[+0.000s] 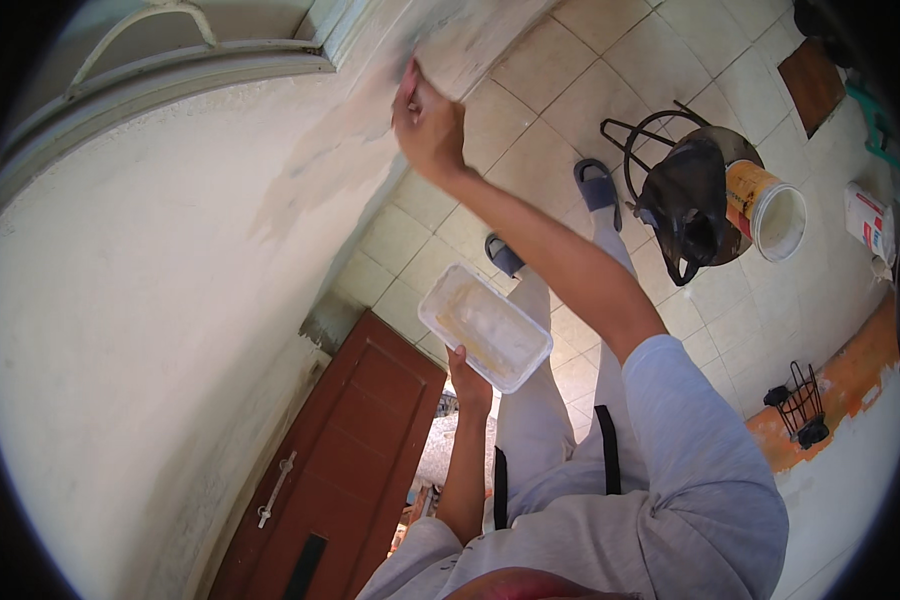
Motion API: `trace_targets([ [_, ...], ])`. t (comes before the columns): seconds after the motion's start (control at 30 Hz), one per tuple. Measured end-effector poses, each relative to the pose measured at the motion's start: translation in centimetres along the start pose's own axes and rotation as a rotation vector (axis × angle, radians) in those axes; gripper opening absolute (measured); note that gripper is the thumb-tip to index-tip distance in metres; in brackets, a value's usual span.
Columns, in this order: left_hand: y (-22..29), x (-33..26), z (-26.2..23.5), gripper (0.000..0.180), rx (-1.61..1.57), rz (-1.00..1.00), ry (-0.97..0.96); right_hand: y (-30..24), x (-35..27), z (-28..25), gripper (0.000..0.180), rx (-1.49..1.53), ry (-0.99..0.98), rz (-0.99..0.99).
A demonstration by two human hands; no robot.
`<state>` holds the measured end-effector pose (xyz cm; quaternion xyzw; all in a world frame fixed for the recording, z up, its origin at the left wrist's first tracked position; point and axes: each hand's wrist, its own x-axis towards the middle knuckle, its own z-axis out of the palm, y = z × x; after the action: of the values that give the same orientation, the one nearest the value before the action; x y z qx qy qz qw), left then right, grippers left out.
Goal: The person applies wall putty to a wall surface using a scraper, repeatedly scooping the putty from a plastic container and smoothing it over the wall.
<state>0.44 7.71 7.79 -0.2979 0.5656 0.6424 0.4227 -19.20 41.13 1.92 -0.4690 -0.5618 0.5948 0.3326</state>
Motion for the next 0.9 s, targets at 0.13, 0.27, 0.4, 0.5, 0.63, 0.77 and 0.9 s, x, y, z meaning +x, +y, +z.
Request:
trace_targets([
  [0.13,-0.1,0.2,0.6,0.081,0.011,0.002,-0.016,1.0,-3.2,-1.9,0.039,0.204,-0.013,-0.110],
  [0.27,0.5,-0.2,2.1,0.078,0.070,0.028,0.080,9.0,0.5,-5.7,0.025,-0.057,0.091,0.143],
  [0.4,0.7,-0.2,2.7,0.079,0.075,0.024,0.084,15.8,13.1,-8.1,0.022,0.442,-0.020,0.725],
  [0.5,0.8,-0.4,3.1,0.080,0.069,0.038,0.099,12.0,20.1,-7.7,0.027,0.564,-0.116,0.704],
  [0.63,0.1,0.1,2.2,0.080,0.058,0.010,0.110,11.2,25.1,-8.8,0.016,0.464,-0.013,0.568],
  [0.77,0.6,-0.5,2.6,0.079,0.052,0.026,0.131,11.7,19.0,-13.2,0.027,0.679,0.145,0.581],
  [0.9,0.7,-0.5,2.9,0.081,0.076,0.025,0.111,13.6,13.6,-13.1,0.029,0.340,0.186,0.504],
])
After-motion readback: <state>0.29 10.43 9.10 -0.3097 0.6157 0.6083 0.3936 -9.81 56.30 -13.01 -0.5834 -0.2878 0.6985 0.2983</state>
